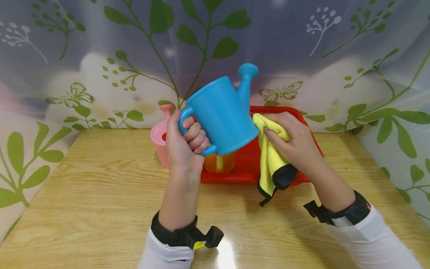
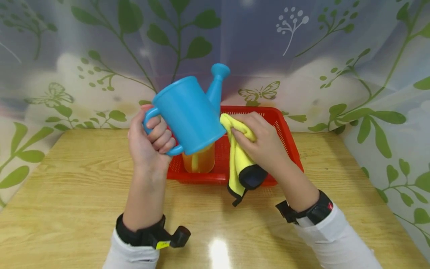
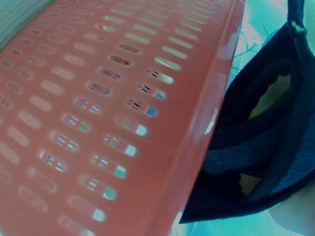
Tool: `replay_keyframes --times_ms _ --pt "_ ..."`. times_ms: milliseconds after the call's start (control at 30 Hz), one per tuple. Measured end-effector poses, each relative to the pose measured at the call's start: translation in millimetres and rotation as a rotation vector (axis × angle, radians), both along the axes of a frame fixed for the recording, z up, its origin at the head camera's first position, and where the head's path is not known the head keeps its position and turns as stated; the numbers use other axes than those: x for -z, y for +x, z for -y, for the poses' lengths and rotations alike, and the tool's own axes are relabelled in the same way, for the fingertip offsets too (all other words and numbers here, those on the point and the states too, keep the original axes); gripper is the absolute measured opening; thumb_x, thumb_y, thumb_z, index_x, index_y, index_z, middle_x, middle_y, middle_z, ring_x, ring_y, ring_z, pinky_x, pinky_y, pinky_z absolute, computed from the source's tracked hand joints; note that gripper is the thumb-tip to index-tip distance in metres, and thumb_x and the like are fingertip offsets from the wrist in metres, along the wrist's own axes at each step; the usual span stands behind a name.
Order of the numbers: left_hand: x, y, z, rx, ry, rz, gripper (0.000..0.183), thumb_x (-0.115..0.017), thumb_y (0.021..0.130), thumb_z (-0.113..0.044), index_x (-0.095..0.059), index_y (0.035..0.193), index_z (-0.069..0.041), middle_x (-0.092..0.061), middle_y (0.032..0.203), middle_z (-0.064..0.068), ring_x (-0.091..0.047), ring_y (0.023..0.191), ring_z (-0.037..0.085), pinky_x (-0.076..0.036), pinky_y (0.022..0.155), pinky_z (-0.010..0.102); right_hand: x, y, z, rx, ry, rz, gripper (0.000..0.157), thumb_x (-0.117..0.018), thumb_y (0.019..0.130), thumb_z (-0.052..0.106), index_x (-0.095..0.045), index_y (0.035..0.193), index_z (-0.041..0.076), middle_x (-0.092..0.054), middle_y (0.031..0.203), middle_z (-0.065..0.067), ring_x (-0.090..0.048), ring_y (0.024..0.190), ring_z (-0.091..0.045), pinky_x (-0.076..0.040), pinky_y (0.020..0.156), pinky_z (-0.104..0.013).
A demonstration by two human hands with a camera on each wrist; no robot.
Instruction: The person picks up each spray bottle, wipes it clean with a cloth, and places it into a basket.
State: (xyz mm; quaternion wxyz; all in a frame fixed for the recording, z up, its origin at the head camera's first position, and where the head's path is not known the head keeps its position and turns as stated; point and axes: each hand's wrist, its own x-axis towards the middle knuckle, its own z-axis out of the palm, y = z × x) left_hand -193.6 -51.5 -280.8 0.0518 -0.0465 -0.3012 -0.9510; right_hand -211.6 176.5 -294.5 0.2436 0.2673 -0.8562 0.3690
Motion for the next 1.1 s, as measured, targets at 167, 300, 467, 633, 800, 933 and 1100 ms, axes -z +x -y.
replay_keyframes --times_ms 167,300,467,633,800,933,1100 --pt "0.5 0.6 -2 0.051 -0.004 -0.008 0.042 -0.037 0.096 -0.032 -0.035 0.057 -0.017 -0.029 0.041 -0.009 -0.021 0.034 0.006 -0.011 0.038 0.018 -4.0 -2.8 1 -0.003 0.000 -0.013 0.028 -0.059 0.086 0.014 -0.060 0.114 0.012 -0.060 0.102 -0.008 -0.046 0.084 -0.013 -0.037 0.067 -0.031" --pt "0.8 1.1 -5 0.088 -0.033 -0.022 0.042 -0.038 0.096 -0.033 -0.035 0.057 -0.018 -0.029 0.041 -0.009 -0.021 0.034 0.006 -0.011 0.038 0.018 -7.0 -6.1 1 -0.008 0.005 -0.047 0.028 -0.058 0.085 0.013 -0.060 0.113 0.010 -0.061 0.102 -0.011 -0.047 0.085 -0.016 -0.038 0.068 -0.034" --pt "1.8 1.5 -8 0.110 -0.052 -0.049 0.042 -0.035 0.096 -0.035 -0.035 0.058 -0.018 -0.029 0.041 -0.009 -0.021 0.034 0.006 -0.011 0.038 0.018 -14.2 -8.5 1 0.015 0.013 -0.050 0.028 -0.057 0.086 0.017 -0.060 0.113 0.011 -0.061 0.106 -0.011 -0.049 0.092 -0.019 -0.039 0.073 -0.039" --pt "2.4 0.7 -10 0.119 -0.065 -0.068 0.042 -0.033 0.097 -0.035 -0.035 0.058 -0.018 -0.029 0.041 -0.010 -0.020 0.034 0.005 -0.010 0.039 0.019 -23.7 -8.9 4 0.037 0.026 -0.009 0.027 -0.056 0.088 0.021 -0.060 0.114 0.012 -0.059 0.104 -0.010 -0.046 0.086 -0.019 -0.037 0.068 -0.038" --pt "2.4 1.6 -11 0.119 -0.074 -0.055 0.042 -0.035 0.096 -0.036 -0.035 0.059 -0.018 -0.029 0.042 -0.009 -0.021 0.035 0.005 -0.012 0.038 0.018 -33.7 -13.5 8 0.063 0.068 0.033 0.032 -0.053 0.090 0.025 -0.057 0.118 0.011 -0.057 0.105 -0.012 -0.045 0.088 -0.022 -0.036 0.070 -0.041" --pt "2.9 3.1 -12 0.125 -0.101 -0.055 0.041 -0.035 0.096 -0.035 -0.034 0.059 -0.018 -0.030 0.042 -0.009 -0.023 0.035 0.005 -0.015 0.038 0.017 -42.8 -17.6 12 0.089 0.102 0.075 0.034 -0.051 0.090 0.029 -0.056 0.119 0.011 -0.056 0.109 -0.013 -0.045 0.092 -0.025 -0.036 0.074 -0.044" --pt "3.7 4.1 -15 0.147 -0.139 -0.078 0.041 -0.034 0.096 -0.034 -0.034 0.059 -0.018 -0.030 0.043 -0.009 -0.024 0.036 0.006 -0.016 0.038 0.018 -53.3 -21.9 14 0.107 0.111 0.094 0.035 -0.051 0.090 0.029 -0.056 0.119 0.010 -0.055 0.112 -0.016 -0.045 0.093 -0.029 -0.036 0.077 -0.046"
